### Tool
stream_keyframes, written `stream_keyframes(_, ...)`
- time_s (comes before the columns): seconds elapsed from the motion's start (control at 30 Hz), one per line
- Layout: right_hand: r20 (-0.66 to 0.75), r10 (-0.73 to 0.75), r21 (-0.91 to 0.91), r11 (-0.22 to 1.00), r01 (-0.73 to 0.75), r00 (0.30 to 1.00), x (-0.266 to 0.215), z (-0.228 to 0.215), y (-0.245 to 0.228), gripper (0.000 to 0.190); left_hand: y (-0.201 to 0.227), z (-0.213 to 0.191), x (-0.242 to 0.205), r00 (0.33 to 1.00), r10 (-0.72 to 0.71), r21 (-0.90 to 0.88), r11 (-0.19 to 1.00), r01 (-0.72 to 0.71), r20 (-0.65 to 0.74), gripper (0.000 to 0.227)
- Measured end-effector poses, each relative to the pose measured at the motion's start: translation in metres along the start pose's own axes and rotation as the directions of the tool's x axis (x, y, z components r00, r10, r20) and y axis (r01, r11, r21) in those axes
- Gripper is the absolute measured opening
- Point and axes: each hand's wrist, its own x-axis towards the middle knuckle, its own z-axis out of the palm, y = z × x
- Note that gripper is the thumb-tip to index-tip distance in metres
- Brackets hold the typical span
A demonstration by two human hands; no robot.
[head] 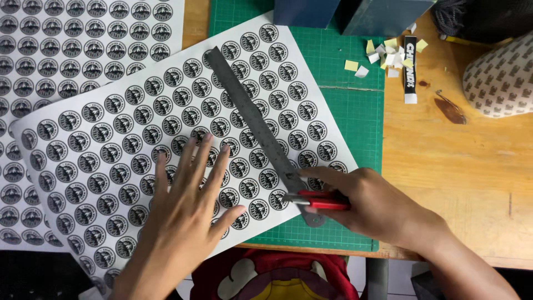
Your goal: The person cuts small rectangular stickers from a sheet using a craft knife and a metal ruler on a green cutting mat.
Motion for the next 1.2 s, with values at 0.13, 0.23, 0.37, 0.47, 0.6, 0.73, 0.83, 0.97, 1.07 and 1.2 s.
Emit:
stream_keyframes(0.13,-0.287,-0.365,-0.240,0.922,0.303,0.886,0.001,0.003,0.010,0.029,0.027,0.019,0.009,0.975,-0.218,-0.023,0.976,0.217,-0.034,0.088)
stream_keyframes(0.23,-0.374,-0.447,-0.470,0.847,0.250,0.813,0.007,0.003,0.008,0.035,0.031,0.034,0.016,0.967,-0.247,-0.042,0.969,0.245,-0.064,0.085)
stream_keyframes(0.37,-0.331,-0.461,-0.727,0.681,0.089,0.823,0.015,0.008,0.014,0.047,0.021,0.036,0.011,0.984,-0.177,-0.023,0.984,0.176,-0.034,0.090)
stream_keyframes(0.47,-0.257,-0.452,-0.736,0.664,0.130,0.854,0.008,0.010,0.015,0.055,0.004,0.022,-0.002,0.996,-0.092,-0.054,0.994,0.092,0.006,0.090)
stream_keyframes(0.6,-0.203,-0.502,-0.690,0.682,0.242,0.841,0.004,0.015,0.019,0.049,-0.015,0.006,-0.010,0.995,-0.028,-0.052,0.998,0.034,0.100,0.098)
stream_keyframes(0.73,-0.217,-0.611,-0.635,0.681,0.366,0.761,0.008,0.015,0.013,0.039,-0.019,0.000,0.010,0.996,0.012,-0.026,1.000,-0.014,-0.086,0.090)
stream_keyframes(0.83,-0.208,-0.606,-0.669,0.661,0.340,0.768,0.017,0.019,0.011,0.045,-0.024,0.018,0.033,0.997,0.020,-0.035,0.999,-0.023,-0.078,0.097)
stream_keyframes(0.97,-0.175,-0.540,-0.747,0.618,0.245,0.823,0.020,0.017,0.005,0.054,-0.025,0.029,0.051,0.996,0.090,0.006,0.996,-0.089,-0.028,0.096)
stream_keyframes(1.07,-0.132,-0.537,-0.750,0.604,0.271,0.833,0.017,0.012,0.011,0.059,-0.028,0.030,0.052,0.989,0.145,0.044,0.989,-0.144,-0.020,0.100)
stream_keyframes(1.2,-0.153,-0.600,-0.685,0.637,0.354,0.785,0.014,0.000,0.020,0.049,-0.027,0.025,0.058,0.976,0.219,0.005,0.976,-0.219,0.004,0.100)
